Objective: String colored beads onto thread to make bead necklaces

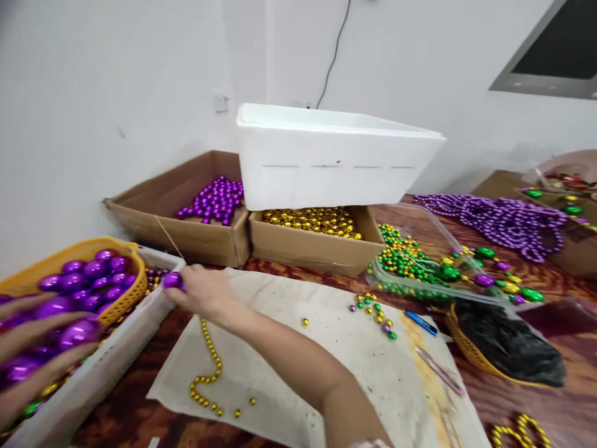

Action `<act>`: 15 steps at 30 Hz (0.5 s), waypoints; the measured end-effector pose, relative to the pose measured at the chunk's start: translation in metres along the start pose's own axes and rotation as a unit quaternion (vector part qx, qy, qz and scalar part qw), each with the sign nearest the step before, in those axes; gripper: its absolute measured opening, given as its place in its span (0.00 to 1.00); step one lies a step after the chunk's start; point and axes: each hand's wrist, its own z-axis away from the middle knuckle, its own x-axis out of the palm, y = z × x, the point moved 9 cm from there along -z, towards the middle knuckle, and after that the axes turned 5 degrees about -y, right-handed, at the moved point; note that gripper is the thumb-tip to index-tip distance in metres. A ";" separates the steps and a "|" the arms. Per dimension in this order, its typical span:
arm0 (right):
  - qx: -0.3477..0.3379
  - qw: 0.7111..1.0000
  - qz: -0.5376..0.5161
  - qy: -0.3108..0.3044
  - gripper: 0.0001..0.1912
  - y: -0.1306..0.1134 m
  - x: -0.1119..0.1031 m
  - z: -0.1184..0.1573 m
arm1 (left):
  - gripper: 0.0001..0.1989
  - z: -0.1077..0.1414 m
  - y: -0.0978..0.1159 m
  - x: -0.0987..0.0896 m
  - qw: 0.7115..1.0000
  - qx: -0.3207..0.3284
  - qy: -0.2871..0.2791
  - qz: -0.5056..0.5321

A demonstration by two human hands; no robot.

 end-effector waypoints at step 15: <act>0.231 0.961 0.115 -0.099 0.19 0.212 0.006 0.150 | 0.22 -0.022 0.164 0.333 0.947 -0.032 -0.318 -0.027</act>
